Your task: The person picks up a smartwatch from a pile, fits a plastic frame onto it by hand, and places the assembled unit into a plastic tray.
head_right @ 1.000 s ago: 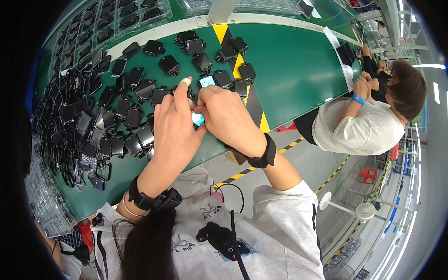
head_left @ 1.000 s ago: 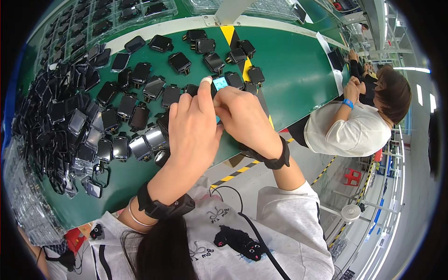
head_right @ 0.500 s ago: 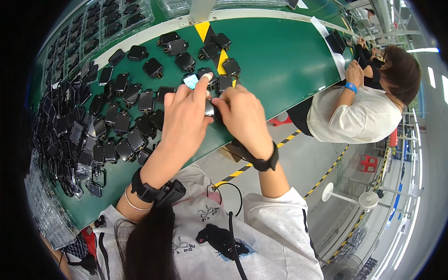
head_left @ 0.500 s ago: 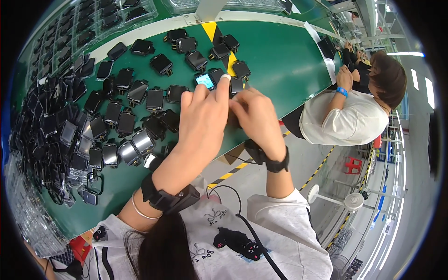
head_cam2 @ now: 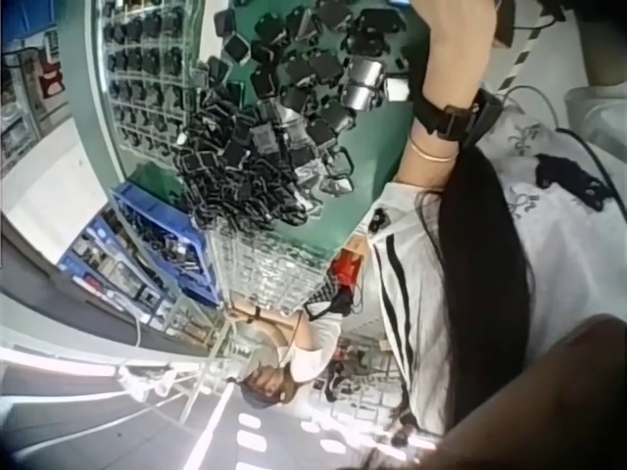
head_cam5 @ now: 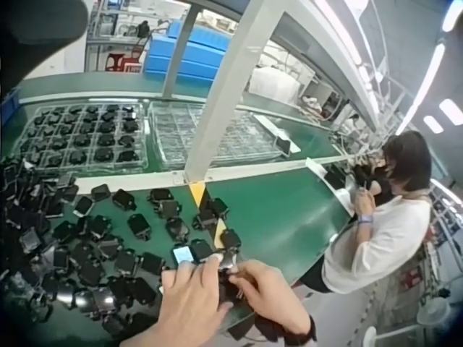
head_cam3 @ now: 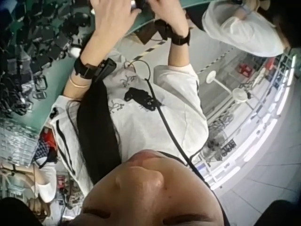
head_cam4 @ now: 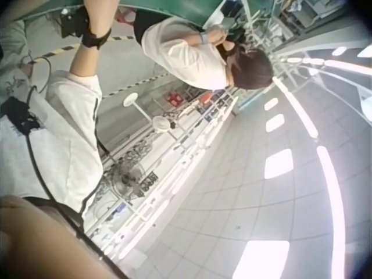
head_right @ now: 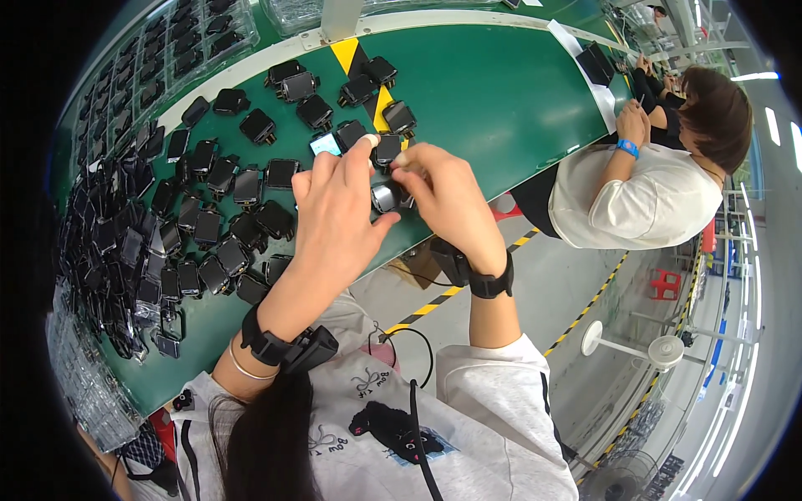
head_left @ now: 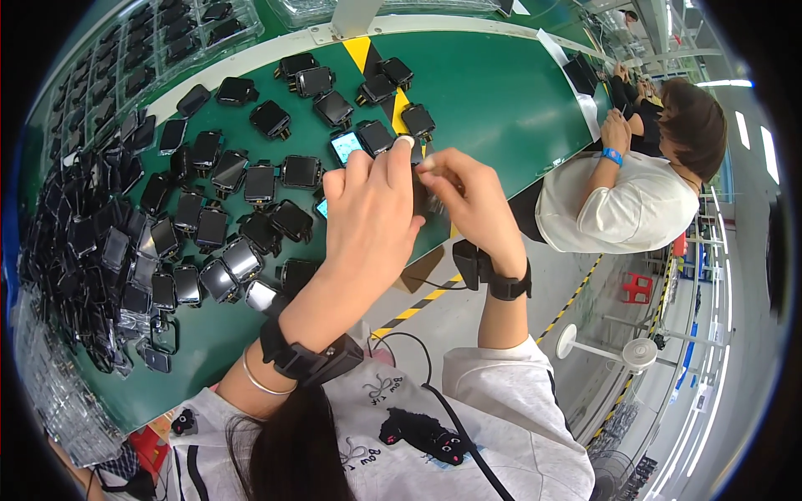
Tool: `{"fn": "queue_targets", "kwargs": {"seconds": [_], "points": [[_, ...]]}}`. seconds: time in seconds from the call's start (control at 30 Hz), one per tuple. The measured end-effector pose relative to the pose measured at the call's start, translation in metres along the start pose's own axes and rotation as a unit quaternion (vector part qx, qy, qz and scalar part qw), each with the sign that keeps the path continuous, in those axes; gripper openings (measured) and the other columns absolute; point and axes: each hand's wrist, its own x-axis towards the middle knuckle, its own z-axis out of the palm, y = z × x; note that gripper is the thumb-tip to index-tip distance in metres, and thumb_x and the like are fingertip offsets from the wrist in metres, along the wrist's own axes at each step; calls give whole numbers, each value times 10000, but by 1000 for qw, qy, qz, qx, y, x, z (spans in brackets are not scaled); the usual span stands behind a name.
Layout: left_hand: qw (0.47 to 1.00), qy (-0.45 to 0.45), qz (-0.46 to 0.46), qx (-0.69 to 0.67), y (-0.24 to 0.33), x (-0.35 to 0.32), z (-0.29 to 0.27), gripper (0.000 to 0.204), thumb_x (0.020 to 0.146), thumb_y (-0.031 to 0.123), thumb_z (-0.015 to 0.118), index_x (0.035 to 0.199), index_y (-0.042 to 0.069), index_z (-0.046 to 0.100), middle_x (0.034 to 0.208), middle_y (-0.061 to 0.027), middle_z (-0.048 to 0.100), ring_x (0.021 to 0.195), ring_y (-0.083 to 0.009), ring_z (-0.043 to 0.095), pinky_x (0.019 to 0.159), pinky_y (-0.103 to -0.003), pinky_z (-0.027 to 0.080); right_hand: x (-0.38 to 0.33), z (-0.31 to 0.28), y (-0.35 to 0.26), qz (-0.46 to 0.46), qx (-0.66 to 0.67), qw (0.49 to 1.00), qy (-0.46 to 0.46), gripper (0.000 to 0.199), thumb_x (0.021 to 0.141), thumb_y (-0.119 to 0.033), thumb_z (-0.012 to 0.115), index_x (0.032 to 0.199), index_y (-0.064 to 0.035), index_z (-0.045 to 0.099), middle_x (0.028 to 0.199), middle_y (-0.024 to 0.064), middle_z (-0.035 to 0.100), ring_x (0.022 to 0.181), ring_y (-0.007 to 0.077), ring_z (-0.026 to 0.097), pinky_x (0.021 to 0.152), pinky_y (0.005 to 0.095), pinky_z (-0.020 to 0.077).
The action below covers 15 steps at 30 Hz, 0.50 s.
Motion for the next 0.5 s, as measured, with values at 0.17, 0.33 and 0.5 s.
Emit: {"fn": "queue_targets", "kwargs": {"seconds": [0.17, 0.33, 0.5], "points": [[999, 31, -2, 21, -5, 2, 11, 883, 557, 53, 823, 1310, 21, 364, 901, -50, 575, 901, -226, 509, 757, -369, 297, 6, 19, 2, -75, -37, 996, 3, 87, 767, 9, 636, 823, 26, 571, 694, 40, 485, 616, 100, 481, 539, 244, 391], [1000, 6, -16, -25, -6, 1, 9, 875, 554, 32, 820, 1305, 32, 371, 928, -51, 591, 918, -224, 514, 772, -372, 299, -4, 34, 16, -99, 70, 990, 69, 73, 810, -29, 615, 835, 29, 580, 736, 60, 514, 625, 100, 482, 539, 249, 388], [999, -39, -18, -27, -5, 6, 3, 827, 576, 13, 791, 1292, 21, 378, 916, -57, 606, 927, -235, 519, 786, -372, 296, -5, 20, 23, 8, 342, 934, 102, 83, 846, -53, 585, 843, 30, 593, 722, 78, 556, 589, 108, 482, 522, 261, 379]]}}
